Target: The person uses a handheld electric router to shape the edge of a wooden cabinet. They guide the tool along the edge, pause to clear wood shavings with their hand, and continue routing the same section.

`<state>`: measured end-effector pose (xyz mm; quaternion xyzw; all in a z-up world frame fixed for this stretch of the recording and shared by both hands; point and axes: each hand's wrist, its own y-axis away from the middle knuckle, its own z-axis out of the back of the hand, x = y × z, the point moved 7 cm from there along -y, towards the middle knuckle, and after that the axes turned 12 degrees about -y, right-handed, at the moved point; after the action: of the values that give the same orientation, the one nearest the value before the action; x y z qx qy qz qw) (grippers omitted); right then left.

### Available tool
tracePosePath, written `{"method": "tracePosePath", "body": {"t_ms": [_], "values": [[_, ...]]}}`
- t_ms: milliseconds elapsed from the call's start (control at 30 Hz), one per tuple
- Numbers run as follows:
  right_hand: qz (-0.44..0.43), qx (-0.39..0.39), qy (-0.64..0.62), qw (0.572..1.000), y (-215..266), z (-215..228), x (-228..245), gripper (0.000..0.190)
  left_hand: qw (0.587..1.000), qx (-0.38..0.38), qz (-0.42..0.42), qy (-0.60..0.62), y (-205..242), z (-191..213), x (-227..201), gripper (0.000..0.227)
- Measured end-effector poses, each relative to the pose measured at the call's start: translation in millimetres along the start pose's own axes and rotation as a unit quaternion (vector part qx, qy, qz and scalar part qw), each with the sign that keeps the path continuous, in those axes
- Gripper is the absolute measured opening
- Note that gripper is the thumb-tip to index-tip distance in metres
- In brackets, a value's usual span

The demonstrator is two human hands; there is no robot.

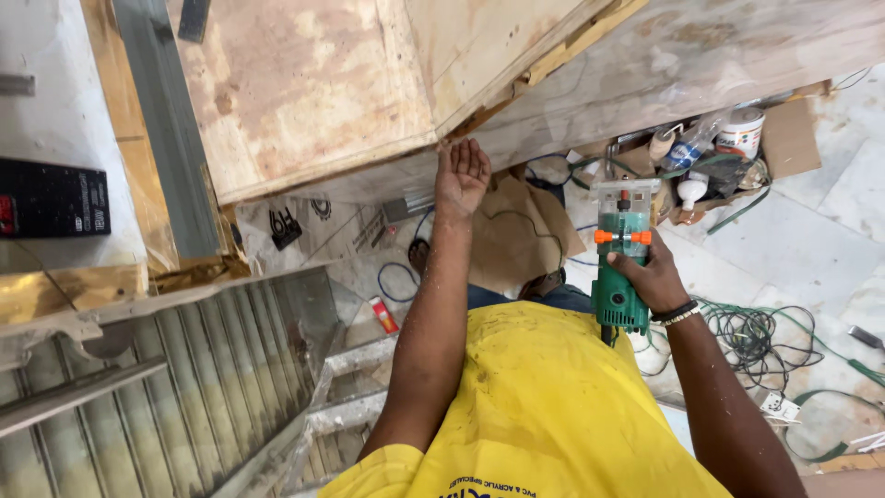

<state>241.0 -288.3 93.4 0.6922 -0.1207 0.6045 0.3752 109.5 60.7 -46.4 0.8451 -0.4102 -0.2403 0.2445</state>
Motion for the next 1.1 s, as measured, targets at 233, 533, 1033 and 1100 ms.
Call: {"method": "tracePosePath", "body": {"t_ms": [233,533,1033,1100], "values": [[0.007,-0.048,-0.013,0.999,0.1,-31.1,12.0,0.050,0.997,0.063,0.042,0.011,33.9,-41.6,13.5,0.061],[-0.012,-0.118,-0.019,0.993,25.4,-100.1,8.9,0.056,0.982,0.114,0.152,-0.007,80.7,-101.2,1.8,0.072],[0.060,-0.053,0.028,0.996,16.4,-66.9,83.3,0.070,0.979,0.068,0.109,-0.161,54.9,-76.8,12.8,0.067],[0.076,-0.033,0.041,0.996,5.6,-65.5,102.5,0.074,0.975,0.038,0.095,-0.198,65.6,-51.7,24.0,0.064]]}}
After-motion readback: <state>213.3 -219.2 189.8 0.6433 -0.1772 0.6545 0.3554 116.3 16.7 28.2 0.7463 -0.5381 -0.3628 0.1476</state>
